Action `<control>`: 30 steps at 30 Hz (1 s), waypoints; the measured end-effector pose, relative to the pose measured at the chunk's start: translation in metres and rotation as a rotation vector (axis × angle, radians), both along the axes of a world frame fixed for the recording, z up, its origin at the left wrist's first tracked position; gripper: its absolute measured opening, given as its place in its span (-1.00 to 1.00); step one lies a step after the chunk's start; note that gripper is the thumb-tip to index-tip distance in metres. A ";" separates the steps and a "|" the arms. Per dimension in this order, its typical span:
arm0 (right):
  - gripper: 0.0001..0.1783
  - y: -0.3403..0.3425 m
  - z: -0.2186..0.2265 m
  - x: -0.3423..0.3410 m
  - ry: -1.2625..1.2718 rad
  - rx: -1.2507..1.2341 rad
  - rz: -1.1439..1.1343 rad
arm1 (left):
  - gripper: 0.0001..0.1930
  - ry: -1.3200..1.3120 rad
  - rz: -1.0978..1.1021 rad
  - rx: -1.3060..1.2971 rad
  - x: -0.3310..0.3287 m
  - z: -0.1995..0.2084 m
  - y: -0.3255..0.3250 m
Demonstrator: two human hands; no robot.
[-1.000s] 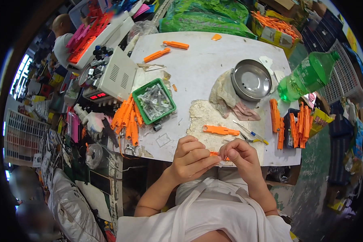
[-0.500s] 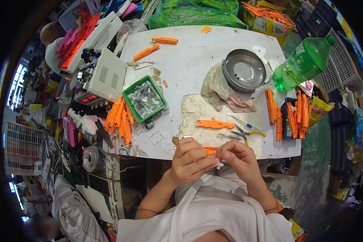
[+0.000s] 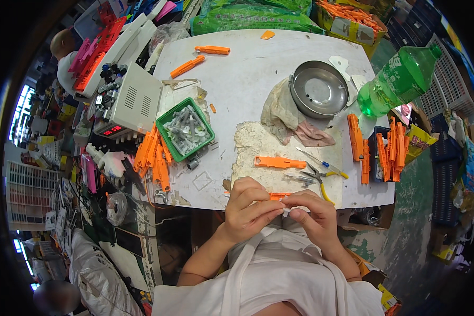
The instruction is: The person assembles a plastic toy gun by combining plastic toy parts, springs, and screws into a toy gun housing at a workbench. The assembly is performed using pliers and a screwdriver.
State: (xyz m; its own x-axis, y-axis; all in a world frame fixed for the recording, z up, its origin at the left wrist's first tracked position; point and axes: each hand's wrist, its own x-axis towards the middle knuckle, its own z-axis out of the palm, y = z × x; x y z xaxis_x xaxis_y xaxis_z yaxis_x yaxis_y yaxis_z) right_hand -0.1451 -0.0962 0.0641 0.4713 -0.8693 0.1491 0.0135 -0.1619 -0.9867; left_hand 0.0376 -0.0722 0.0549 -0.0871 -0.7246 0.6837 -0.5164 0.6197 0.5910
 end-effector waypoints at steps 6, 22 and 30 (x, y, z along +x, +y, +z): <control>-0.76 0.002 0.001 0.005 0.057 -0.189 -0.118 | -0.74 -0.006 0.040 -0.017 -0.003 -0.003 0.000; -0.84 0.003 -0.005 0.009 0.097 -0.293 -0.193 | -0.73 -0.073 0.085 -0.083 -0.001 -0.005 0.000; -0.81 0.003 -0.004 0.009 0.113 -0.362 -0.231 | -0.73 -0.068 0.091 -0.083 0.001 -0.006 0.001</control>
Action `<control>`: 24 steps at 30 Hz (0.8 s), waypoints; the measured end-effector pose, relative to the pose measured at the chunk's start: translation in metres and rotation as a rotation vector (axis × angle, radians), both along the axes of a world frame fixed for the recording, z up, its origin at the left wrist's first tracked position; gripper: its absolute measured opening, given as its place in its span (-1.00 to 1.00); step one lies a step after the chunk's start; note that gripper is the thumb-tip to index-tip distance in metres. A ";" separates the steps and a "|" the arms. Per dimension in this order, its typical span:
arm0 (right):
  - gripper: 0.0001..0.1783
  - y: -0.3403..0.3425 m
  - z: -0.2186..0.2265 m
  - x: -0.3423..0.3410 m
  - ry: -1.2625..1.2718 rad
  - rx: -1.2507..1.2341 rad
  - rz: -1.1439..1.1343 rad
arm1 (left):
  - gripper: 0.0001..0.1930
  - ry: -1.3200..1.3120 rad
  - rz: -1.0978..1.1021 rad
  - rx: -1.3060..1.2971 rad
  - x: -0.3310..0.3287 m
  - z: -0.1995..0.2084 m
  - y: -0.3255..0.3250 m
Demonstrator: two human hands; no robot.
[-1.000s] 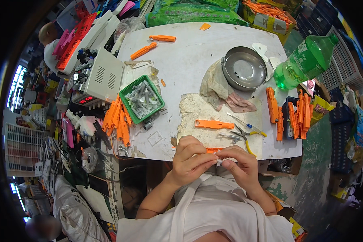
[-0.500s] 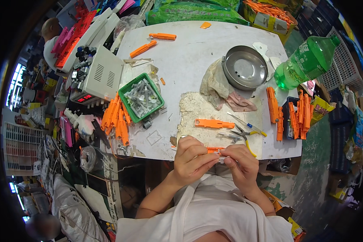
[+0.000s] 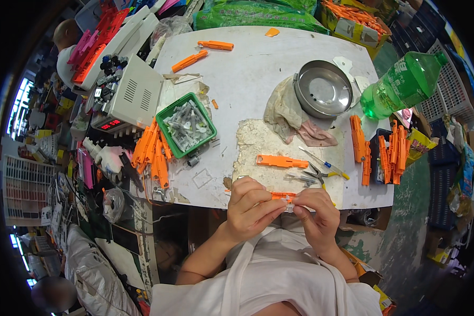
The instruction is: The person assembles a plastic toy gun by combining plastic toy parts, springs, and screws into a toy gun housing at a workbench. The assembly is performed using pliers and a screwdriver.
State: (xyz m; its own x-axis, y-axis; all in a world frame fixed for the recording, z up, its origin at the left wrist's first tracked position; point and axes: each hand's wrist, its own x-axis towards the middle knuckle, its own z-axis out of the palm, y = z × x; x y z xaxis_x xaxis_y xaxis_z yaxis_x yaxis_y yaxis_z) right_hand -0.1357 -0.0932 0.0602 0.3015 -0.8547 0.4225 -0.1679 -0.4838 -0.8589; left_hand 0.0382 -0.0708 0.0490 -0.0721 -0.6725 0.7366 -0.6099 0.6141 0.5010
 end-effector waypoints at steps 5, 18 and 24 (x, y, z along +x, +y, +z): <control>-0.79 -0.003 -0.001 0.001 0.065 -0.118 -0.026 | -0.74 -0.015 -0.013 0.006 0.001 -0.004 -0.001; -0.84 -0.014 -0.056 0.003 0.430 -0.142 0.029 | -0.73 -0.253 0.107 0.269 0.014 -0.049 0.031; -0.84 -0.015 -0.060 0.007 0.476 -0.205 0.041 | -0.67 -0.291 0.086 0.313 0.006 -0.070 0.040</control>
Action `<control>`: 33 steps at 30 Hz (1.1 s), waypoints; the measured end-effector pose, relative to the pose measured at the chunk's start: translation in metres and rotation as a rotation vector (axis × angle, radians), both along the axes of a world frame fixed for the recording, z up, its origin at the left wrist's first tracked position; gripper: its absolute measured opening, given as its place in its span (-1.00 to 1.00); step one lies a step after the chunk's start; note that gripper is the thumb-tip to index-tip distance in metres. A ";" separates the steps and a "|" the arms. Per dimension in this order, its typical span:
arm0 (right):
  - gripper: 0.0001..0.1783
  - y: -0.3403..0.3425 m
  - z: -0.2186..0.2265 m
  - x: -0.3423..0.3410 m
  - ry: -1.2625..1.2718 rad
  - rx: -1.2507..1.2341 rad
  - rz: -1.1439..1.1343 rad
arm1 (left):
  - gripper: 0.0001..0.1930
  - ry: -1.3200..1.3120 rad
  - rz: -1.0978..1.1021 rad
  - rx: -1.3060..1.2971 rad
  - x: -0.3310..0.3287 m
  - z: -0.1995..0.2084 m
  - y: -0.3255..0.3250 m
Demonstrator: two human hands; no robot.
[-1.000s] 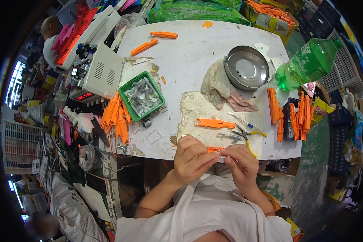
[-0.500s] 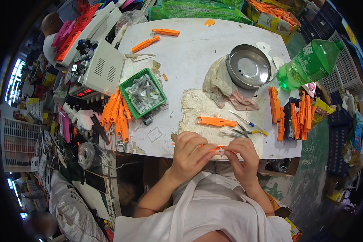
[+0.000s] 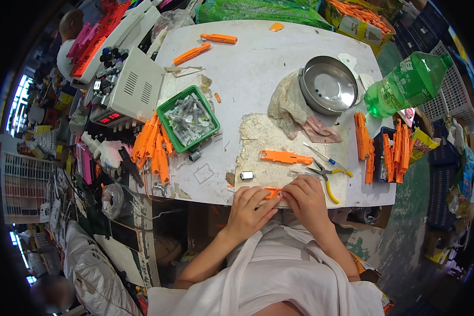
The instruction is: The person assembles a plastic toy gun by combining plastic toy parts, springs, and screws into a toy gun housing at a workbench. The assembly is performed using pliers and a screwdriver.
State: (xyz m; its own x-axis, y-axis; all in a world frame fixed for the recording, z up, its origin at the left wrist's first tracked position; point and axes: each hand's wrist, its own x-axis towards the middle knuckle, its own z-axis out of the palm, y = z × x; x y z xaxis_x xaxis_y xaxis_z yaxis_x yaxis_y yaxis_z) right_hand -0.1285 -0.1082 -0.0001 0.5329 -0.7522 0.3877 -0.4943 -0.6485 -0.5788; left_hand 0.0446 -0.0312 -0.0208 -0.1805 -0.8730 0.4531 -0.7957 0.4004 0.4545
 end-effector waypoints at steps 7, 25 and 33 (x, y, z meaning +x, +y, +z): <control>-0.84 -0.002 0.004 0.000 0.007 0.117 0.001 | -0.64 -0.094 -0.004 0.042 -0.001 -0.007 0.000; -0.87 -0.009 0.016 -0.008 -0.149 0.284 -0.082 | -0.67 -0.044 0.023 0.038 -0.002 -0.009 -0.002; -0.85 -0.015 0.012 -0.036 -0.040 0.092 -0.284 | -0.62 -0.083 0.016 0.002 -0.002 -0.006 -0.003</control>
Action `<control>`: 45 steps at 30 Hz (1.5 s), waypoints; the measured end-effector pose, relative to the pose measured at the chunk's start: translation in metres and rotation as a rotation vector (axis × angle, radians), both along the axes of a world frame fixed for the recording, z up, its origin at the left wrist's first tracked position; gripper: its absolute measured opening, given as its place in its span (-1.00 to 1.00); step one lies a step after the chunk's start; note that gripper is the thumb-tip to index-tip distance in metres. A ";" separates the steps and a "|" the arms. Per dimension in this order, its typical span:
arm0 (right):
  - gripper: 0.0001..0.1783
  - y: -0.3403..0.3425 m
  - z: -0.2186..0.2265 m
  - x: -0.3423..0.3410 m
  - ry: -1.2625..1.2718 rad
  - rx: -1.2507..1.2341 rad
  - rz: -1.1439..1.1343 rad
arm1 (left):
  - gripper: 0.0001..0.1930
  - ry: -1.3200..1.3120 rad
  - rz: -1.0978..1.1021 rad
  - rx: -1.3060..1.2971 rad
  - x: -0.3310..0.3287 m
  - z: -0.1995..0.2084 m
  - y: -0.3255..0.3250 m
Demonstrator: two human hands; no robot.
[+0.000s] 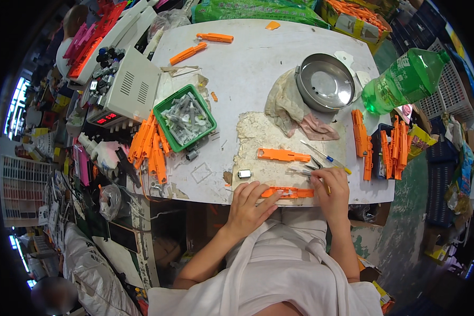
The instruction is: The person assembles a plastic toy gun by combining plastic toy parts, springs, and screws into a toy gun housing at a workbench. The assembly is performed using pliers and a screwdriver.
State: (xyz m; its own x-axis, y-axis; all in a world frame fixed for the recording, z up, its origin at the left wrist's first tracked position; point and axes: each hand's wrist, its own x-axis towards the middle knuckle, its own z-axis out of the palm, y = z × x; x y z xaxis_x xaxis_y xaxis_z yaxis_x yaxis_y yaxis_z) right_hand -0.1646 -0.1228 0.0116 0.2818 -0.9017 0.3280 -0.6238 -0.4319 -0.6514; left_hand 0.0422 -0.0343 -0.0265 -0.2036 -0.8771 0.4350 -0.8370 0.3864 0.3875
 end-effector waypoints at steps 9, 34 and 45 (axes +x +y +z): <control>-0.80 -0.007 -0.009 -0.007 0.206 -0.016 0.014 | -0.52 0.113 0.017 0.043 0.003 0.001 0.004; -0.84 0.015 0.022 -0.032 0.028 0.498 0.054 | -0.55 -0.053 -0.041 0.011 -0.018 -0.004 0.001; -0.87 0.013 0.015 -0.025 0.066 0.422 0.051 | -0.56 -0.046 -0.036 0.010 -0.018 -0.006 0.001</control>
State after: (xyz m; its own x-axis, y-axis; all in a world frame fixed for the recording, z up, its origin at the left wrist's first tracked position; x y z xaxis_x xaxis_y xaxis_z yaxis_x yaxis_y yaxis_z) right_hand -0.1896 -0.1102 0.0264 0.3371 -0.9375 -0.0868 -0.6550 -0.1673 -0.7369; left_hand 0.0243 -0.0336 -0.0322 -0.2548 -0.8732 0.4154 -0.8395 0.4130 0.3531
